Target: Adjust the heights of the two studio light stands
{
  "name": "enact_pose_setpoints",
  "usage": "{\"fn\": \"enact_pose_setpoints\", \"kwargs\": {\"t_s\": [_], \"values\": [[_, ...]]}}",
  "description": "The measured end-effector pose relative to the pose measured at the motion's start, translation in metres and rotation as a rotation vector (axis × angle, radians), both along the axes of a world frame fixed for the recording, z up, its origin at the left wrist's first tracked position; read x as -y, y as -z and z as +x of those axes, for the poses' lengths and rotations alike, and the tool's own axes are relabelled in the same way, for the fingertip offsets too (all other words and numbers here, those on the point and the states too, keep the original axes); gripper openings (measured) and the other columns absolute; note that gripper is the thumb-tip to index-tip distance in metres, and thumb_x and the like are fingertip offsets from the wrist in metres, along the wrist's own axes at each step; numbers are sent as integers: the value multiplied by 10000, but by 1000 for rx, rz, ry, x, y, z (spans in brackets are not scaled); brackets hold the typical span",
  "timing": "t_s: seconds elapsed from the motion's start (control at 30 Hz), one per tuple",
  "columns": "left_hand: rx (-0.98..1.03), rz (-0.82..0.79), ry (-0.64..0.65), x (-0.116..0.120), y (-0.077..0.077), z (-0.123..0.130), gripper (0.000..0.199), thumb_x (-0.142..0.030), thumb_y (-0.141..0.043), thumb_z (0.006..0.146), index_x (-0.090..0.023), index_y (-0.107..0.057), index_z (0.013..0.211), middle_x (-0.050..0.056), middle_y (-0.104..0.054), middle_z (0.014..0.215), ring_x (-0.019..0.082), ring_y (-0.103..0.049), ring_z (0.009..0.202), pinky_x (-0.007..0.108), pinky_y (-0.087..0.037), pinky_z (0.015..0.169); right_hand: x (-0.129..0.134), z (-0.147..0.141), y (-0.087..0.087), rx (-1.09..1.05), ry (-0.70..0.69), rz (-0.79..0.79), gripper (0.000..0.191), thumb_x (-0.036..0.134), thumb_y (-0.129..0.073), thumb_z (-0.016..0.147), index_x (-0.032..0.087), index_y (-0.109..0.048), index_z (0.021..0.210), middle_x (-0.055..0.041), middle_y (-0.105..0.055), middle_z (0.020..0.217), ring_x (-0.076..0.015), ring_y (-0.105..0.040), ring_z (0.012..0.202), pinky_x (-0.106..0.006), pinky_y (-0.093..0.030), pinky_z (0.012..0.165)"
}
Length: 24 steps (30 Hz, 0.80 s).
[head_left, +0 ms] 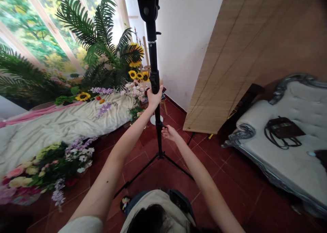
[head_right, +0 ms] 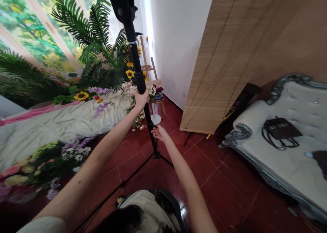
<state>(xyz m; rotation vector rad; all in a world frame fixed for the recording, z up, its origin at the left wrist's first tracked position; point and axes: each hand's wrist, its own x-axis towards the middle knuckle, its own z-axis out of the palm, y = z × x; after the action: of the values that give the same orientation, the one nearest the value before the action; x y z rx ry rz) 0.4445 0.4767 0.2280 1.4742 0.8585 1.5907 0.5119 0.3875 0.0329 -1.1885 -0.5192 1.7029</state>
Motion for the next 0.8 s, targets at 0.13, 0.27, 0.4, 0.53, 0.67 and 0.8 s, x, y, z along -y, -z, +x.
{"fn": "enact_pose_setpoints", "kwargs": {"t_s": [0.13,0.27,0.4,0.53,0.67,0.8], "values": [[22,10,12,-3,4,0,430,-521,-654,704,-195,-422,547,-40,-398,425,98,-466,438,216,-344,397,9,-2,8,811,98,248,396,579,-365,889,208,-496,842,-56,-649,716,-155,-561,566,-249,-397,543],[18,11,30,-6,9,0,433,-543,-657,692,-191,-441,562,-47,-401,420,91,-452,404,214,-339,385,20,2,10,1312,129,522,393,580,-352,902,230,-533,918,-69,-653,887,-194,-607,783,-261,-407,633],[-5,26,64,-5,10,-4,436,-576,-636,693,-184,-474,592,-50,-425,428,82,-435,371,209,-341,379,19,5,9,1516,105,610,411,513,-289,946,216,-572,930,-87,-655,897,-198,-608,814,-257,-401,663],[-15,43,81,-2,20,-8,422,-577,-620,705,-177,-502,634,-45,-466,462,81,-461,394,204,-377,421,13,7,12,1554,67,610,435,480,-277,960,208,-607,881,-81,-671,808,-197,-620,718,-253,-381,636],[-72,-18,50,1,57,-12,414,-555,-622,707,-180,-479,605,-56,-444,448,80,-443,395,203,-364,434,9,4,16,1398,137,582,490,494,-256,958,211,-614,779,-46,-665,686,-186,-622,637,-244,-388,626],[-163,-174,12,7,108,-16,380,-503,-654,684,-178,-478,593,-55,-447,454,95,-464,433,206,-357,457,9,-2,13,1136,192,577,572,549,-230,936,206,-579,641,-18,-623,547,-163,-605,547,-232,-422,616]]}}
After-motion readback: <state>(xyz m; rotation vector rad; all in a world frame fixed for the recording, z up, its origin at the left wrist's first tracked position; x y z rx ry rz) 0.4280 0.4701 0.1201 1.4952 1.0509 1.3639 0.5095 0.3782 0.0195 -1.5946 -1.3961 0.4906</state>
